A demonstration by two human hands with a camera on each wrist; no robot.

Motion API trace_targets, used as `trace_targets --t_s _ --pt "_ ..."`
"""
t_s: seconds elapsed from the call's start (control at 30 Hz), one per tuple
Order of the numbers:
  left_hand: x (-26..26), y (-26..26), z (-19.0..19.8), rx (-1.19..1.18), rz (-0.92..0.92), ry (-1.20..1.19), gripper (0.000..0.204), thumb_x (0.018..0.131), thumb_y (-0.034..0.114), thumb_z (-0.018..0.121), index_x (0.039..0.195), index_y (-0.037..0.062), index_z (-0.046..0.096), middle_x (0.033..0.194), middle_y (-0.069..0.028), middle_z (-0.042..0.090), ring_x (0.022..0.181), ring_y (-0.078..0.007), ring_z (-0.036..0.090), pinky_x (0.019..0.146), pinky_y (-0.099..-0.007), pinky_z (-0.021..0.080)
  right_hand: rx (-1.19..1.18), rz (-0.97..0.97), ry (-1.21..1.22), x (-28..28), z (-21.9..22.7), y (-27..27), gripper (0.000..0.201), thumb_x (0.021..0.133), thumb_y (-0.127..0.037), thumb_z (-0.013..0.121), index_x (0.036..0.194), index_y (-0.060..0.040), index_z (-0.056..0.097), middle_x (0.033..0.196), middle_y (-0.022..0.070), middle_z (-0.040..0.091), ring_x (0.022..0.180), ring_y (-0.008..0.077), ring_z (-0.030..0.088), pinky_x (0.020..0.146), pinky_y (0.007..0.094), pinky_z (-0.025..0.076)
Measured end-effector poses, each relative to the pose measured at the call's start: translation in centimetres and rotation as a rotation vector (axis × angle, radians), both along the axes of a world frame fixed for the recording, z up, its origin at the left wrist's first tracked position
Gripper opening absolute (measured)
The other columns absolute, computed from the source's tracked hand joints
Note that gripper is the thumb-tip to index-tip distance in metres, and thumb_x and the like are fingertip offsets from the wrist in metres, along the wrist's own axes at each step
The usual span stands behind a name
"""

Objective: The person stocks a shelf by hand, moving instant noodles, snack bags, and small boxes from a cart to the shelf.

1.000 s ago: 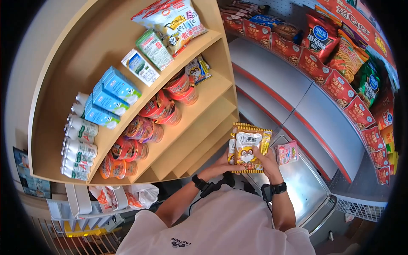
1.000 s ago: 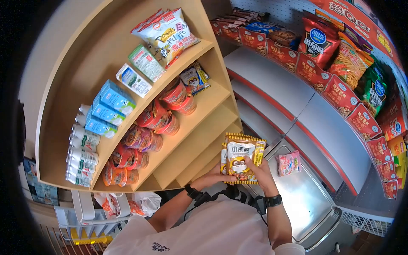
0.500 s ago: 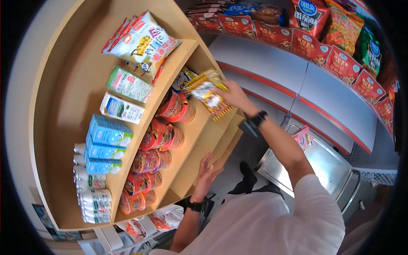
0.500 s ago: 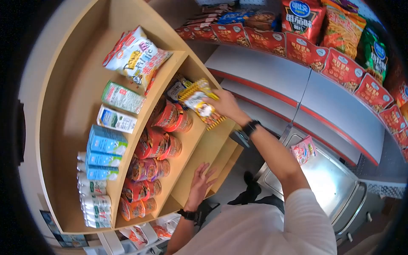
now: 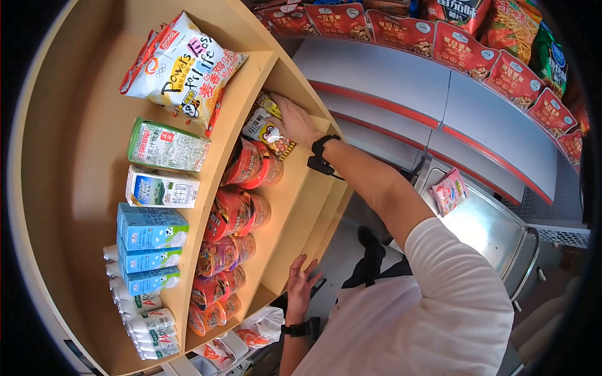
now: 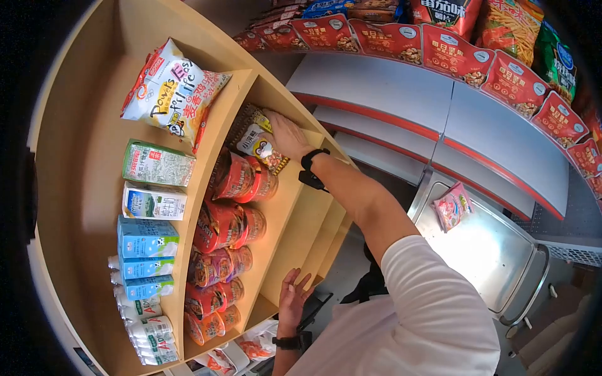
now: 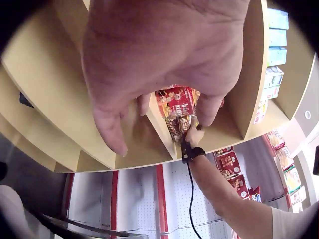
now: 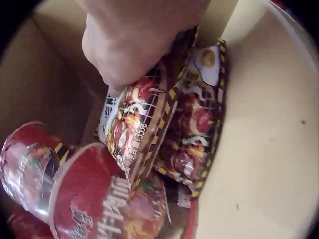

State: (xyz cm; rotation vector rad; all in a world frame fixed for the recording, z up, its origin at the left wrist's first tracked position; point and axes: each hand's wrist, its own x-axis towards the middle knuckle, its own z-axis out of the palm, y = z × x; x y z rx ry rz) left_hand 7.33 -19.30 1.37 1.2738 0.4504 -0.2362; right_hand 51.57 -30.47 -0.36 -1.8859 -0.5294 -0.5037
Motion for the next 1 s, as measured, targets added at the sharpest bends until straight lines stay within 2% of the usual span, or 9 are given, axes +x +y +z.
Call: trace_targets --t_s 0.07,0.13,0.47,0.57,0.63,0.67,0.73,0.87,1.0 --pt "-0.1 -0.1 -0.2 -0.034 0.003 0.003 0.063 0.103 0.037 0.056 0.154 0.0086 0.033 0.159 -0.0093 0.034 0.144 -0.0321 0.041 0.108 -0.0446 0.045 -0.017 -0.015 -0.045 -0.8 -0.2 -0.4 0.06 0.094 -0.031 0.067 0.14 0.0001 0.044 0.136 0.0246 0.053 0.126 0.0417 0.052 0.108 0.0452 0.043" --pt "0.0 -0.3 -0.3 -0.065 0.001 0.005 0.061 0.104 0.033 0.056 0.154 0.0074 0.032 0.159 -0.0093 0.033 0.143 -0.0308 0.041 0.108 -0.0422 0.046 -0.114 -0.086 -0.251 -1.4 0.0 -1.1 0.053 0.096 -0.028 0.063 0.137 0.0001 0.047 0.142 0.022 0.048 0.134 0.0381 0.046 0.112 0.0443 0.039" --pt "0.6 -1.8 -0.2 -0.007 -0.078 0.019 0.064 0.104 0.044 0.052 0.155 0.0092 0.033 0.159 -0.0103 0.033 0.143 -0.0334 0.042 0.108 -0.045 0.044 -0.19 -0.038 -0.204 -4.4 -1.8 -4.5 0.054 0.097 -0.031 0.061 0.139 0.0005 0.046 0.149 0.0222 0.041 0.135 0.0393 0.044 0.114 0.0445 0.038" --pt "0.5 -1.9 -0.1 -0.029 -0.085 0.019 0.063 0.105 0.041 0.052 0.155 0.0091 0.033 0.159 -0.0094 0.033 0.144 -0.0325 0.04 0.109 -0.0456 0.042 -0.186 -0.011 -0.163 -5.3 -2.1 -5.0 0.066 0.094 -0.038 0.066 0.142 0.001 0.043 0.15 0.0246 0.039 0.136 0.0414 0.042 0.115 0.0469 0.035" --pt "0.4 -1.9 -0.3 -0.055 -0.086 0.014 0.061 0.105 0.038 0.052 0.155 0.009 0.032 0.16 -0.0085 0.033 0.145 -0.0315 0.039 0.111 -0.0462 0.041 -0.172 -0.067 -0.115 -7.2 -1.1 -5.2 0.087 0.084 -0.047 0.075 0.145 0.003 0.04 0.151 0.0284 0.036 0.138 0.0436 0.039 0.116 0.0497 0.033" --pt "0.3 -1.9 -0.5 -0.069 -0.077 0.013 0.061 0.105 0.038 0.053 0.155 0.009 0.032 0.16 -0.0084 0.033 0.145 -0.0316 0.039 0.111 -0.0462 0.041 -0.173 -0.065 -0.117 -8.1 -1.0 -5.1 0.087 0.084 -0.047 0.075 0.145 0.003 0.04 0.151 0.0284 0.036 0.138 0.0436 0.039 0.116 0.0497 0.033" --pt "0.1 -2.2 -0.6 -0.081 -0.065 0.01 0.062 0.105 0.038 0.054 0.155 0.0091 0.032 0.159 -0.0083 0.033 0.145 -0.0317 0.039 0.111 -0.0461 0.041 -0.362 -0.077 0.066 -9.7 -1.1 -4.6 0.107 0.071 -0.05 0.084 0.148 0.0051 0.035 0.15 0.0311 0.035 0.139 0.0453 0.036 0.116 0.0516 0.032" --pt "-0.1 -2.9 0.0 -0.044 -0.085 0.017 0.063 0.104 0.04 0.054 0.155 0.0091 0.033 0.159 -0.0086 0.034 0.144 -0.0323 0.041 0.11 -0.046 0.042 -0.362 0.028 0.196 -9.5 -0.8 -4.1 0.106 0.07 -0.041 0.084 0.15 0.0061 0.033 0.15 0.0329 0.034 0.139 0.0465 0.036 0.115 0.0515 0.032" --pt "-0.4 -3.0 0.2 -0.022 -0.069 0.015 0.063 0.104 0.042 0.053 0.154 0.0092 0.033 0.159 -0.0089 0.035 0.143 -0.0332 0.042 0.11 -0.0455 0.043 -0.329 0.006 0.024 -5.6 -2.9 -3.1 0.099 0.072 -0.028 0.079 0.151 0.0062 0.031 0.15 0.0344 0.032 0.142 0.0474 0.033 0.119 0.0528 0.028"
